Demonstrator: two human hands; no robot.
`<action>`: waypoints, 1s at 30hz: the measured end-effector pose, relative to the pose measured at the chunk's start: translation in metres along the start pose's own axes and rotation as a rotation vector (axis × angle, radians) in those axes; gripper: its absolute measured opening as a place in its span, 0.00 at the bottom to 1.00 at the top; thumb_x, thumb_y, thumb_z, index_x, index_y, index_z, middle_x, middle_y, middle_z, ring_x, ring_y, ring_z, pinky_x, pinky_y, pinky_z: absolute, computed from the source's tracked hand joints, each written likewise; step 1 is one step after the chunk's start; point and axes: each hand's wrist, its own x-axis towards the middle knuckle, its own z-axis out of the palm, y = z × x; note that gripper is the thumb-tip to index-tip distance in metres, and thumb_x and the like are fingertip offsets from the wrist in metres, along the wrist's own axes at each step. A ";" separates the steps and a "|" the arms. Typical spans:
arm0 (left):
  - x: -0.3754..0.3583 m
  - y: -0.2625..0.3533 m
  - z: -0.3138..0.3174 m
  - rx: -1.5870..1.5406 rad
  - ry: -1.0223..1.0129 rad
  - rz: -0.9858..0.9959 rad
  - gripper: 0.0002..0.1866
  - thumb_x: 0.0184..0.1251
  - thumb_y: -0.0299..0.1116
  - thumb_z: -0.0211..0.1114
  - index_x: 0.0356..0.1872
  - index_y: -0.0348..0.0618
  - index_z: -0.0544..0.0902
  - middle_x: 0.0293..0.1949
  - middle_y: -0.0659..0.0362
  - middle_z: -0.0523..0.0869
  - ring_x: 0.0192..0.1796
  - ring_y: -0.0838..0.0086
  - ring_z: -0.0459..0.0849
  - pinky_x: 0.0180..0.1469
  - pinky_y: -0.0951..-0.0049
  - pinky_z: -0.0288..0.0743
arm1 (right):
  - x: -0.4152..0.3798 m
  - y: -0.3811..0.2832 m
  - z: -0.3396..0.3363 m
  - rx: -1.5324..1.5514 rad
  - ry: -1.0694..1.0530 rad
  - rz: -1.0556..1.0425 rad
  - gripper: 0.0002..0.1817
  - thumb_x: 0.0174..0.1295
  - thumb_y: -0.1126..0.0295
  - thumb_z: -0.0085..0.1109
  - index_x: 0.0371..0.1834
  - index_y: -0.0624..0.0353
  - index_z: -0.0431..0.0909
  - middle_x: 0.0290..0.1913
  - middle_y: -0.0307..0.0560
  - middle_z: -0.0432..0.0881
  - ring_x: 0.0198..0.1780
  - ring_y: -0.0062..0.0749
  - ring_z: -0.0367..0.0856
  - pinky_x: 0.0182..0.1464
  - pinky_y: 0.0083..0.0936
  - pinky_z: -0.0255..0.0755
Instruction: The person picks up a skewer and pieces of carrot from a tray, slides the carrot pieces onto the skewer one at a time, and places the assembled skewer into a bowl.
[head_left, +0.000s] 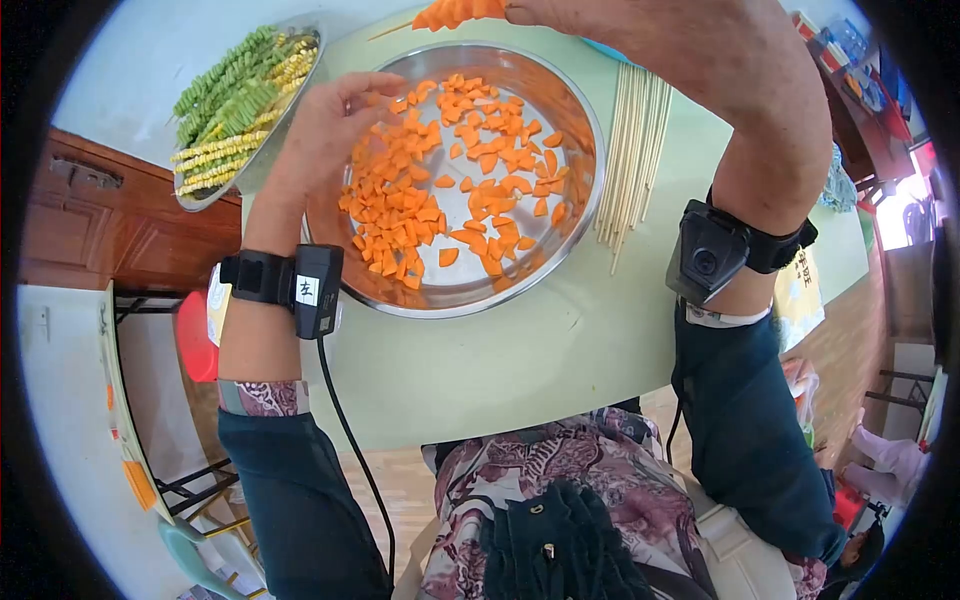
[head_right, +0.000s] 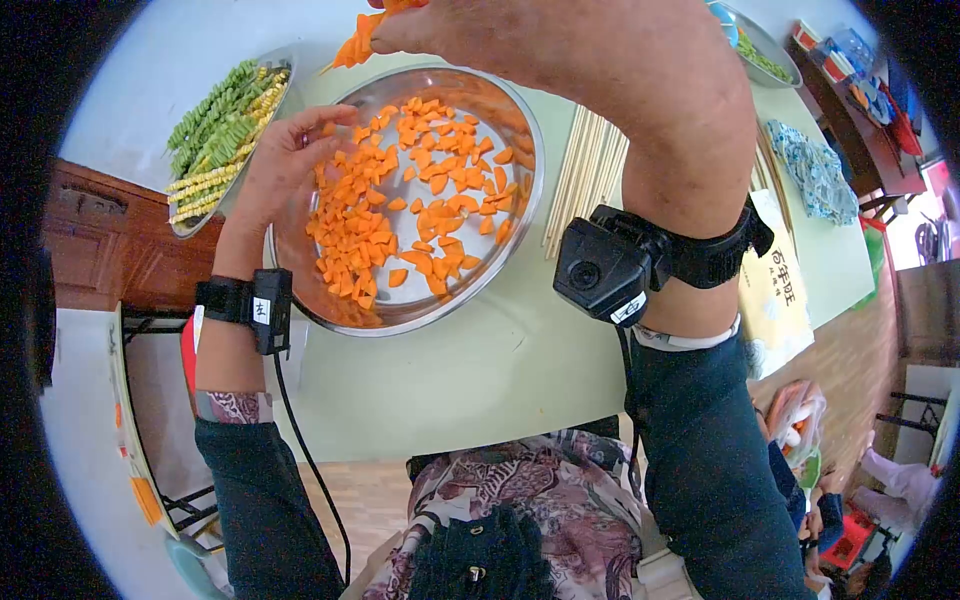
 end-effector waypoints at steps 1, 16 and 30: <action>0.000 -0.003 0.000 -0.002 0.000 -0.001 0.18 0.63 0.22 0.59 0.55 0.44 0.80 0.47 0.60 0.84 0.42 0.77 0.84 0.36 0.82 0.78 | -0.001 0.001 0.003 -0.009 0.022 -0.034 0.10 0.54 0.70 0.66 0.33 0.68 0.83 0.21 0.53 0.82 0.20 0.31 0.79 0.26 0.23 0.74; -0.006 0.001 0.020 0.515 -0.349 0.169 0.08 0.48 0.21 0.68 0.32 0.37 0.83 0.27 0.58 0.80 0.33 0.70 0.79 0.36 0.72 0.73 | 0.016 -0.003 -0.002 0.049 -0.198 0.146 0.14 0.56 0.64 0.67 0.33 0.67 0.83 0.22 0.53 0.83 0.22 0.34 0.80 0.27 0.25 0.75; -0.001 0.007 -0.015 -0.511 0.089 -0.109 0.09 0.62 0.26 0.63 0.43 0.37 0.80 0.40 0.55 0.85 0.38 0.72 0.86 0.35 0.79 0.80 | 0.018 -0.006 -0.002 -0.075 -0.270 0.213 0.12 0.56 0.68 0.64 0.35 0.67 0.81 0.24 0.56 0.82 0.25 0.42 0.81 0.30 0.30 0.73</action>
